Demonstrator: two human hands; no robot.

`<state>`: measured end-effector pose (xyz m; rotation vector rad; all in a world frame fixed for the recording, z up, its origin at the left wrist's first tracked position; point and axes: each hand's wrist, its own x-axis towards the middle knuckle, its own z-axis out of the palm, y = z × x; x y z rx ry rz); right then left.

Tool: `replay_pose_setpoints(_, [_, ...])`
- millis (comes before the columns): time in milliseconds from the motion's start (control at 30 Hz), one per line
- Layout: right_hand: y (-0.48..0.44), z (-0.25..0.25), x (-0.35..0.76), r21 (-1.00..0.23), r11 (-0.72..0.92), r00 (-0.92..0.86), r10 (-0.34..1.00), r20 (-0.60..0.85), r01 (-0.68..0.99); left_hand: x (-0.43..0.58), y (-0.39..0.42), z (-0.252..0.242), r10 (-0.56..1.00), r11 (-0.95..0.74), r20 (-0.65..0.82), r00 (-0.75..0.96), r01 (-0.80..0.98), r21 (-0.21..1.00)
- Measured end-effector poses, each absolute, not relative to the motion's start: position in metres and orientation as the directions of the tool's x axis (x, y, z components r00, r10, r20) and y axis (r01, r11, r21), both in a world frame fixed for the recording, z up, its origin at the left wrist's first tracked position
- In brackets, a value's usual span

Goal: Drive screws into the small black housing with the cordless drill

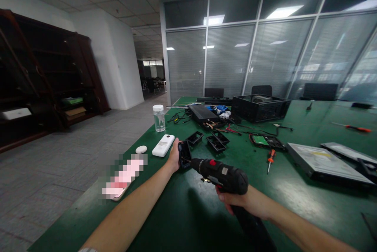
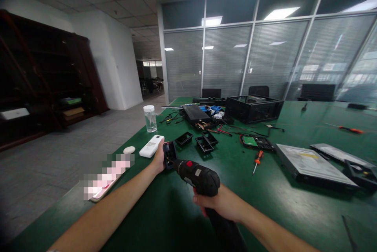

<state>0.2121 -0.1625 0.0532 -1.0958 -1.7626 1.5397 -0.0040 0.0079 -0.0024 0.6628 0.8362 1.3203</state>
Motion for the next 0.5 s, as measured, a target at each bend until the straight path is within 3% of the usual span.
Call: replay_pose_setpoints(500, [-0.1641,0.0573,0.2108,-0.976,0.036,-0.537,0.839,-0.086,0.213,-0.0042,0.0081,-0.0025,0.992,0.122,-0.117,0.044,-0.548,0.828])
